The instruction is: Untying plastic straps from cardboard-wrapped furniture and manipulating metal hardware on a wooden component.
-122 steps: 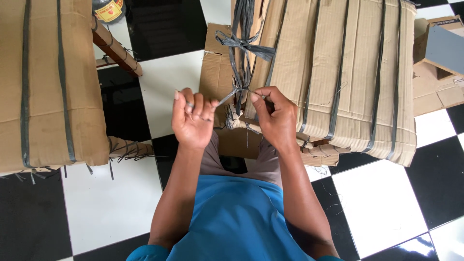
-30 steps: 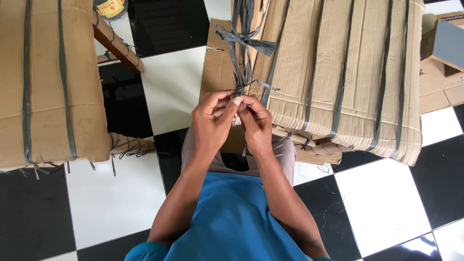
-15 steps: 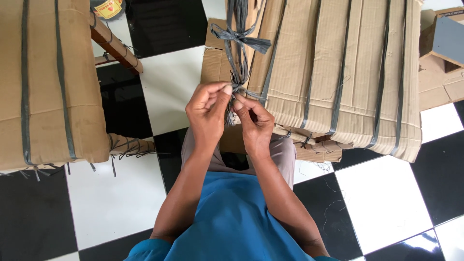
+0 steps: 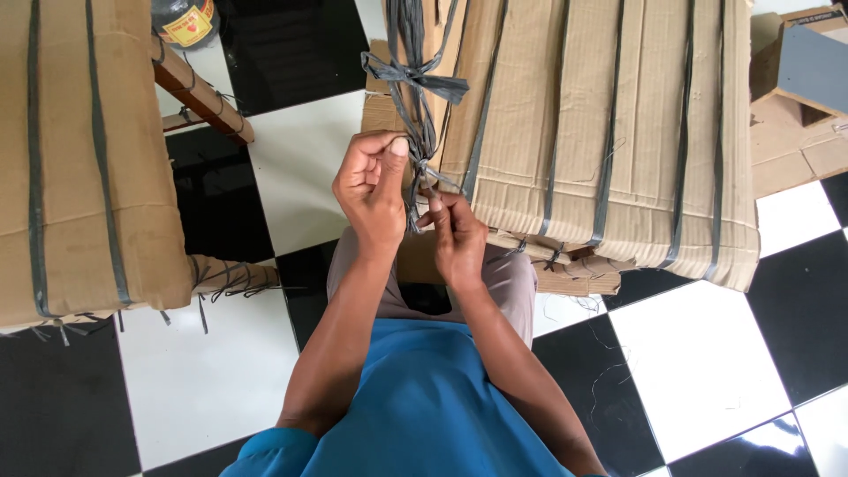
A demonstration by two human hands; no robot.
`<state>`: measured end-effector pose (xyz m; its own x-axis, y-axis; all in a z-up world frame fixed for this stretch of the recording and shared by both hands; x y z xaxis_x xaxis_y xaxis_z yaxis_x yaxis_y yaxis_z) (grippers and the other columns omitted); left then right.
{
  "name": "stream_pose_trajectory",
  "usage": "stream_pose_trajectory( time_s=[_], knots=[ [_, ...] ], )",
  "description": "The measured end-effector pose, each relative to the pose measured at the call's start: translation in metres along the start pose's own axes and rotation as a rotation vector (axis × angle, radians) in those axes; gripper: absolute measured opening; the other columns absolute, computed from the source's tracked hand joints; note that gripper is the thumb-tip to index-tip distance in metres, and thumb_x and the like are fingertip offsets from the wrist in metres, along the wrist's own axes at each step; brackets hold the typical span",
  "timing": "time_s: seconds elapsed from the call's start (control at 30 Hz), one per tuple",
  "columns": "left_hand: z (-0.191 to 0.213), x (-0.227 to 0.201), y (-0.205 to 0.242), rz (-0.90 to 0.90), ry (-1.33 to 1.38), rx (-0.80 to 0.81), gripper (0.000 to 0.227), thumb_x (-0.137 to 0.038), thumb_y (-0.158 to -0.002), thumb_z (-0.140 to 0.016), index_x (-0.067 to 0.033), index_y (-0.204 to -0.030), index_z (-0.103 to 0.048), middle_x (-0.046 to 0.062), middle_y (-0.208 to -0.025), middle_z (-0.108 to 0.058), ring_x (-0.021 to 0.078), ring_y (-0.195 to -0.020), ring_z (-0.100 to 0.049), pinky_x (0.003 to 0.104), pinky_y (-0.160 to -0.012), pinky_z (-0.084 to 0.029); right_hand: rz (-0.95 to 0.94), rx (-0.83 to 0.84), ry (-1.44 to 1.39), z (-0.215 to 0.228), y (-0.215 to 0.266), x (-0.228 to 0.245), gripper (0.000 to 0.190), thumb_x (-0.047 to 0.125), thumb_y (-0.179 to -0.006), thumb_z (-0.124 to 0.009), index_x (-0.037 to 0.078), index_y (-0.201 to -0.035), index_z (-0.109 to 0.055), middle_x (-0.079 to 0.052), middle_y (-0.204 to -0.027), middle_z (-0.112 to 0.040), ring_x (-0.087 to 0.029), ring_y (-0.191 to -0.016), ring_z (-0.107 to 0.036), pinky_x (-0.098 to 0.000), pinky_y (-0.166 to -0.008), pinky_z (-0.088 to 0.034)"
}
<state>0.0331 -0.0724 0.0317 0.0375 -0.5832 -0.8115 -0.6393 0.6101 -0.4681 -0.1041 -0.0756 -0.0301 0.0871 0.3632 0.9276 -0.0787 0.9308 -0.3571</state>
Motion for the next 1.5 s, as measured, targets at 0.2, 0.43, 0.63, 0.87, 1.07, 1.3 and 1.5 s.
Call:
stream_pose_trajectory(
  time_s=[0.2,0.43,0.63,0.87,1.07,1.3,1.5],
  knots=[
    [-0.011,-0.007,0.000,-0.039,-0.002,-0.044,0.006,-0.003,-0.101,-0.066,-0.0001,-0.097,-0.068,0.009,-0.090,-0.062,0.0101,-0.087,-0.053,0.031,-0.084,-0.049,0.006,0.012,0.097,-0.002,0.017,-0.025,0.018,0.017,-0.106,-0.060,0.015,-0.107,-0.078,-0.002,-0.066,-0.075,-0.022,-0.067,-0.075,-0.0314,-0.071,-0.055],
    [-0.011,-0.003,-0.002,-0.058,0.028,-0.043,0.006,-0.004,-0.102,-0.066,0.0001,-0.097,-0.067,0.010,-0.091,-0.062,0.0098,-0.088,-0.053,0.031,-0.086,-0.049,-0.014,0.032,0.022,-0.009,0.027,-0.010,0.023,0.018,-0.108,-0.056,0.015,-0.096,-0.076,0.003,-0.049,-0.063,-0.013,-0.045,-0.059,-0.0247,-0.060,-0.052],
    [-0.002,-0.007,-0.006,-0.073,0.001,0.028,0.004,-0.001,-0.100,-0.070,0.0031,-0.098,-0.069,0.014,-0.092,-0.064,0.0133,-0.091,-0.060,0.033,-0.086,-0.052,-0.029,0.039,-0.024,-0.016,0.051,-0.054,0.021,0.014,-0.111,-0.054,0.009,-0.110,-0.074,-0.010,-0.078,-0.078,-0.022,-0.066,-0.073,-0.0384,-0.068,-0.058],
    [-0.002,-0.016,-0.004,-0.106,-0.059,0.094,0.007,0.002,-0.098,-0.071,0.0008,-0.104,-0.074,0.013,-0.095,-0.066,0.0166,-0.091,-0.064,0.034,-0.083,-0.054,-0.086,0.013,0.053,-0.018,0.046,-0.058,0.021,0.017,-0.108,-0.059,0.010,-0.098,-0.076,-0.009,-0.076,-0.077,-0.017,-0.070,-0.071,-0.0372,-0.069,-0.056],
    [-0.009,-0.019,-0.007,-0.147,-0.050,0.075,0.006,-0.003,-0.098,-0.073,0.0003,-0.103,-0.074,0.012,-0.096,-0.068,0.0156,-0.093,-0.065,0.031,-0.081,-0.052,-0.125,0.017,0.122,-0.019,0.041,-0.075,0.020,0.023,-0.107,-0.062,0.016,-0.094,-0.076,-0.004,-0.067,-0.073,-0.008,-0.069,-0.062,-0.0335,-0.069,-0.054],
    [-0.006,-0.023,-0.006,-0.132,-0.061,0.107,0.008,-0.003,-0.099,-0.073,0.0000,-0.106,-0.074,0.014,-0.100,-0.070,0.0194,-0.098,-0.069,0.032,-0.081,-0.053,-0.227,0.000,0.075,-0.016,0.039,-0.065,0.022,0.024,-0.108,-0.058,0.013,-0.109,-0.078,-0.008,-0.083,-0.079,-0.014,-0.072,-0.069,-0.0341,-0.073,-0.055],
    [0.000,-0.016,0.010,-0.148,-0.175,0.078,0.027,-0.006,-0.100,-0.072,-0.0028,-0.127,-0.066,0.013,-0.105,-0.065,0.0194,-0.088,-0.061,0.033,-0.078,-0.057,-0.250,0.005,0.052,-0.011,0.050,-0.085,0.027,0.025,-0.107,-0.061,0.009,-0.124,-0.074,-0.013,-0.093,-0.080,-0.020,-0.078,-0.075,-0.0390,-0.075,-0.059]
  ],
)
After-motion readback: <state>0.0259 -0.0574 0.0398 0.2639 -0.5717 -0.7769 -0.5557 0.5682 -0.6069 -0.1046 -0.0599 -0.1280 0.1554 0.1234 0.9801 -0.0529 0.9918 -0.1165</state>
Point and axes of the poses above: each hand's wrist, its own y-axis away from the middle knuckle, its own z-axis out of the back of the hand, x = y × z, the point moved 6 cm from there along -y, towards the middle knuckle
